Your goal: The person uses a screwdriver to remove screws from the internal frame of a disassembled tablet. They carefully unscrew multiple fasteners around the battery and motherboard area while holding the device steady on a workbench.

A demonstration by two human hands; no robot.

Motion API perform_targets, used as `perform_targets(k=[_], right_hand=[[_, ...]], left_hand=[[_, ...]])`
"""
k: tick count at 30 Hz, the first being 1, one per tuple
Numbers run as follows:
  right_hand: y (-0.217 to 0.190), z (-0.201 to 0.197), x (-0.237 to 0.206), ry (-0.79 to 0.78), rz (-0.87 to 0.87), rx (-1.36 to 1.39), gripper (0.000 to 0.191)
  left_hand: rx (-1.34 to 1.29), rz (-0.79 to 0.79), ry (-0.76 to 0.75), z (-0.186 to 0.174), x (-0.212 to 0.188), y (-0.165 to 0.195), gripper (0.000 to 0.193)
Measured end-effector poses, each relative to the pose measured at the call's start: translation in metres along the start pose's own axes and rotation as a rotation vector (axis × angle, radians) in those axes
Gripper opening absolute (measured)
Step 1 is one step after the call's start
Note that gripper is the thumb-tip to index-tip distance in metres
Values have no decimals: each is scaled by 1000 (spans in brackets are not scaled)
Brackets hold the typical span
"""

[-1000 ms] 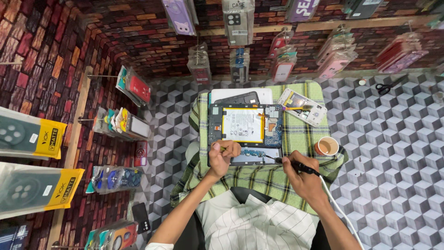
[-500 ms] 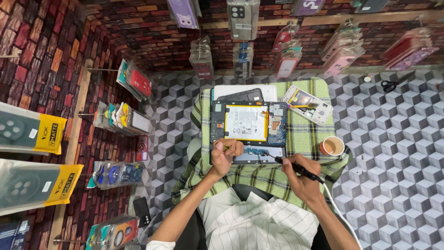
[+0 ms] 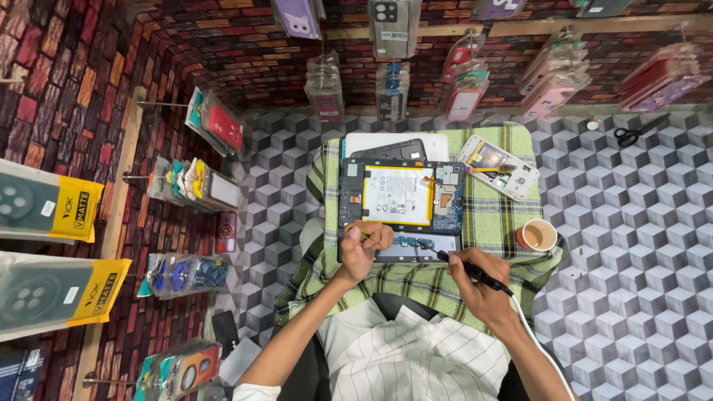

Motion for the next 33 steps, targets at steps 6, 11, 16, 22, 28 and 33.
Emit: perform_targets(k=[6, 11, 16, 22, 28, 33], right_hand=[[-7, 1, 7, -45, -12, 19, 18], [-11, 0, 9, -45, -18, 19, 15], [-11, 0, 7, -33, -31, -13, 16], [-8, 0, 5, -16, -31, 16, 15], [-16, 1, 7, -15, -98, -49, 14], [-13, 5, 8, -38, -48, -16, 14]], left_hand=[[-7, -11, -10, 0, 0, 0, 61], [-9, -11, -7, 0, 0, 0, 61], [-3, -7, -3, -1, 0, 1, 61], [5, -17, -6, 0, 1, 0, 60], [2, -8, -7, 0, 1, 0, 59], [12, -4, -11, 0, 2, 0, 61]])
Point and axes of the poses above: each hand's wrist, its own x-axis towards the middle knuckle, its own z-axis out of the palm, y = z × x, the point moved 10 cm from there along x, towards the middle knuckle, and after that the axes turned 11 degrees about -z, right-handed, at the moved point
